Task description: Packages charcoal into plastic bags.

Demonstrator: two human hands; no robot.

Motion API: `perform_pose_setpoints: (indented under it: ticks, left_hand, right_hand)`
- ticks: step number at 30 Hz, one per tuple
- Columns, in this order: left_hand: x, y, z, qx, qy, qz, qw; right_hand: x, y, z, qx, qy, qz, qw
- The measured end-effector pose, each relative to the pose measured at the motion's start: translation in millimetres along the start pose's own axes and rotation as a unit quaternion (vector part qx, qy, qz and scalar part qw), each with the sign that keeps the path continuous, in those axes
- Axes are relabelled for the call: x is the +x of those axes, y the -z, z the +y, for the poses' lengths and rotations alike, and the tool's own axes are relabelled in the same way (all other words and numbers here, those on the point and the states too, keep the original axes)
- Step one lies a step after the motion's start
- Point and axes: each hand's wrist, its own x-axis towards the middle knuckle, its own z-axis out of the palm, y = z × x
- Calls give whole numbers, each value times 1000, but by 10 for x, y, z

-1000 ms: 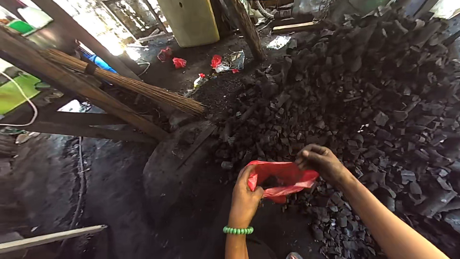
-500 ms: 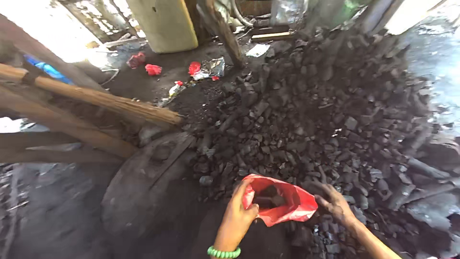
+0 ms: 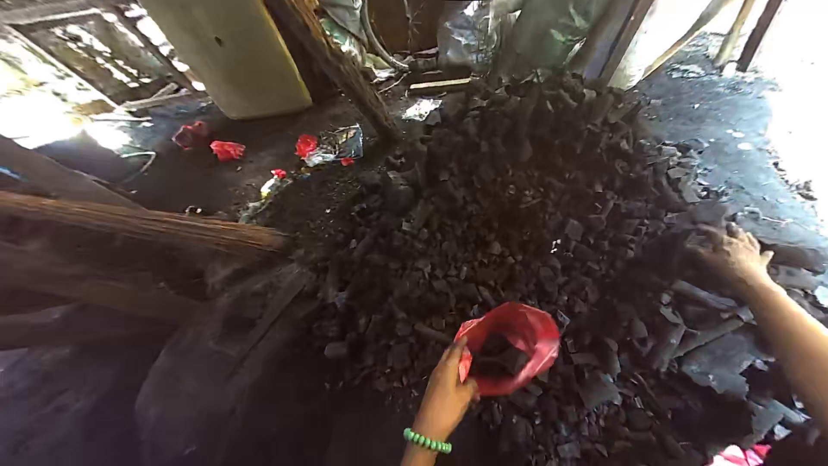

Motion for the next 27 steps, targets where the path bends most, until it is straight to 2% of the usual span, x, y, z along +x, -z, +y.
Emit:
perform_pose_setpoints:
  ticks: [2,4,6,7,8,9,11,13,15,17,22,25,27]
  left_hand:
    - [-98,141,-8,-167,-31,108,979]
    - [-252,352,-31,-357,-76,216,906]
    - [-379,543,-101,-494,-127,305,804]
    - [-421,612,-127,-525,-147,344,764]
    - [-449,659,-141,-525,-158,383,743]
    - [-460,686,-156,-500,-160,422,740]
    - [-444,698,-190,-411,-144,479,762]
    - [-404,696,-239,-344,-127,503,783]
    - [-367,698,-281,-310,-124,522,785]
    - [-362,720,-326,-285,-124,542,781]
    - [-385,750,-408,-274,-120,571,765]
    - [-419,727,-372,-331,-89,530,776]
    - [-436,702,-329,-377,-52,465,799]
  right_hand:
    - [-189,-233,-354,41,87,52,994]
    - [-486,-651,-750,98,200,37,974]
    - [-849,-1217,-1166,120,296,-47,946]
    - [-1039,-1491,-1406,108,337,-107,929]
    - [-1227,-1736,-1669,93,370,-175,907]
    - [-1397,-1971,-1938,77,397,-236,884]
    - [-1692,-2343,-2460,33,425,-339,839]
    - [-1901,-2558,-2903,-25,404,-424,811]
    - [-2027,-2688,-3137,-70,357,-474,802]
    - [-2123,-2759,-3099,-89,337,-477,807]
    - [-2198,-2607,-2565,-73,369,-436,818]
    - [-2191,-2434,-2388,-94,374,-446,808]
    - [-2211,-2330,-2259,-95,363,-429,821]
